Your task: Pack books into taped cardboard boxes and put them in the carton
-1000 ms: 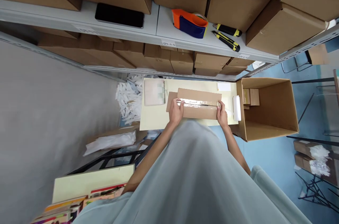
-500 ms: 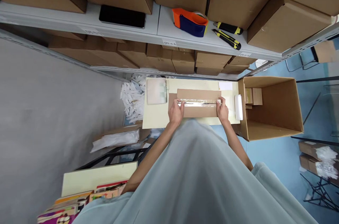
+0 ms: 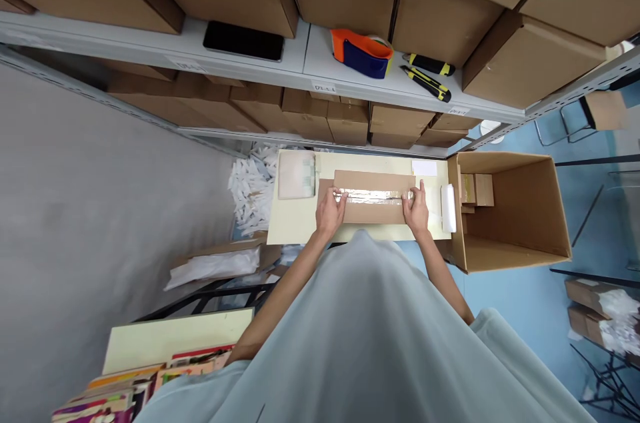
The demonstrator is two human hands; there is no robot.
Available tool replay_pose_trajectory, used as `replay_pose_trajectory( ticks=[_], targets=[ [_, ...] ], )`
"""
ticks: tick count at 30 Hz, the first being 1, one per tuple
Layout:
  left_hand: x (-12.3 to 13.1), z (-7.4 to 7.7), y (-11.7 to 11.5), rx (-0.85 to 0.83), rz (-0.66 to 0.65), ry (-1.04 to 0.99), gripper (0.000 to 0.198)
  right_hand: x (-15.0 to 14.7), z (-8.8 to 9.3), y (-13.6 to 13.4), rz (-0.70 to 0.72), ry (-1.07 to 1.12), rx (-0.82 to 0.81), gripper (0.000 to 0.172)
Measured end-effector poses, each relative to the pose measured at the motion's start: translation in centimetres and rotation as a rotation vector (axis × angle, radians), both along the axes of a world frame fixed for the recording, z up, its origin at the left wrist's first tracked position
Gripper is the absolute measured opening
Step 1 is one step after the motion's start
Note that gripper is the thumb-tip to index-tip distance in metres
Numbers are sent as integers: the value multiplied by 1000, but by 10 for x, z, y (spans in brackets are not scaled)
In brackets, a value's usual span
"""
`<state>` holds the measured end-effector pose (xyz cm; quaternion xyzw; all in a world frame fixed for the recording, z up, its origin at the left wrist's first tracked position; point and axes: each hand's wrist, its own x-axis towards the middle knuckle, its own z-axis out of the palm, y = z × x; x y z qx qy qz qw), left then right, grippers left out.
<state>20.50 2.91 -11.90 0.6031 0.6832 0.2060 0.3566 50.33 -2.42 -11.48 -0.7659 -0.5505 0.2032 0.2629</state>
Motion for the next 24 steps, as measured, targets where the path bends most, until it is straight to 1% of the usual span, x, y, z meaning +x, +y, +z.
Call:
replay_pose_trajectory(
  ticks=[2, 5, 8, 10, 12, 16, 19, 24],
  targets=[
    [-2, 0, 2, 99, -36, -18, 21, 0, 0, 1, 85, -43, 60, 47],
    [-5, 0, 11, 241, -163, -13, 20, 4, 1, 7, 182, -41, 71, 48],
    [-6, 0, 22, 272, -293, 25, 22, 8, 1, 17, 242, -40, 50, 47],
    [-4, -1, 29, 259, -336, 39, 20, 7, 0, 24, 262, -37, 40, 43],
    [1, -2, 33, 251, -333, 41, 23, 5, -2, 28, 257, -33, 45, 37],
    [10, -5, 37, 270, -288, 40, 46, 1, -5, 31, 221, -29, 66, 27],
    [11, -9, 39, 296, -290, 40, 57, 1, -5, 32, 201, -46, 66, 28],
    [11, -14, 41, 311, -288, 48, 61, 2, -6, 36, 200, -54, 55, 32]
  ],
)
